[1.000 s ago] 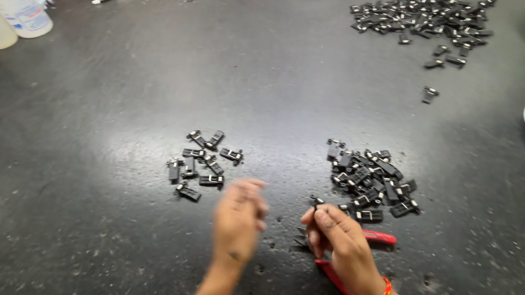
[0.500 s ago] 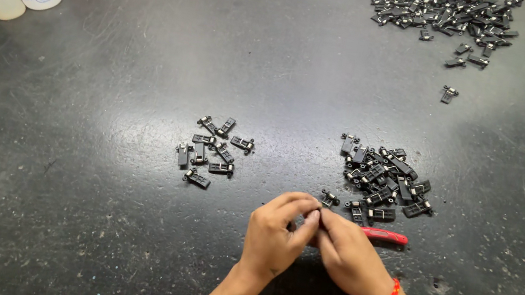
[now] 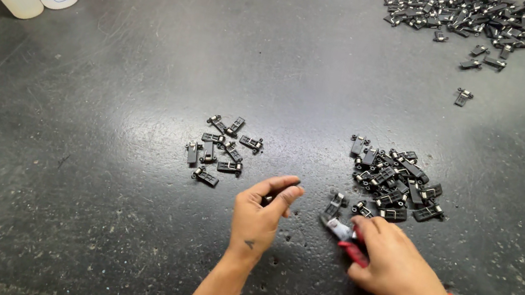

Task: The person uses red-handled pliers to manipulate small black plastic components on a dark workbench. They repeatedly pick up a component, adjust it with the pliers, and place it into a separate pile, continuing this process throughout the clip.

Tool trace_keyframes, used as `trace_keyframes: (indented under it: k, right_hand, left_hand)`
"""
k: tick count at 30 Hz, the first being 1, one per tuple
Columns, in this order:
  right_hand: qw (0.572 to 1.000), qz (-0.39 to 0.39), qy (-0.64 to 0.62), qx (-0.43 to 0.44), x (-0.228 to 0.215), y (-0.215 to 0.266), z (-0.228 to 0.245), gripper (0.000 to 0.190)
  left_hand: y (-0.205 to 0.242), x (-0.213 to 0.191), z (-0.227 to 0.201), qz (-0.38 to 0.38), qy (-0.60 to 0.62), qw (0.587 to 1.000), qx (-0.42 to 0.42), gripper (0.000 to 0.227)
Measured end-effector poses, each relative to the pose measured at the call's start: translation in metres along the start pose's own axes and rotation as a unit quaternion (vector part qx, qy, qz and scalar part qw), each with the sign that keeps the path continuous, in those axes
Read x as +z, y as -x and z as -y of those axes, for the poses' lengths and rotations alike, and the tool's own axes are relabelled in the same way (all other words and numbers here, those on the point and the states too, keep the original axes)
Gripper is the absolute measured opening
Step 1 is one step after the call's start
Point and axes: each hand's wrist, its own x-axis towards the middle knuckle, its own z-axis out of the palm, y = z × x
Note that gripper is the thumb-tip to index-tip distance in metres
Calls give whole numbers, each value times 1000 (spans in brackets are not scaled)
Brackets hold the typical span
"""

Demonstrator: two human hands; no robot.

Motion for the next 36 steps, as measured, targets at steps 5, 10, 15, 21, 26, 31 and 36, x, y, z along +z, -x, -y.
trace_keyframes:
  k: [5, 10, 15, 21, 26, 31, 36]
  right_hand:
    - [983, -118, -132, -54, 2, 3, 29, 60]
    - [960, -189, -154, -137, 9, 7, 55, 62]
    - [956, -221, -141, -133, 5, 8, 62, 63]
    - [957, -206, -149, -142, 2, 8, 62, 64]
    - [961, -177, -180, -115, 4, 11, 58, 53]
    - [954, -211, -160, -138, 12, 10, 58, 45]
    - [970, -158, -175, -55, 13, 8, 57, 45]
  left_hand:
    - [3, 3, 2, 42, 30, 998, -34, 21]
    - [6, -1, 3, 81, 39, 996, -17, 19]
    - [7, -9, -4, 111, 33, 993, 10, 16]
    - [12, -9, -16, 116, -86, 988, 48, 13]
    - [14, -13, -24, 140, -134, 969, 153, 12]
    - [13, -16, -27, 135, -133, 978, 90, 13]
    - [7, -19, -25, 117, -110, 987, -19, 17]
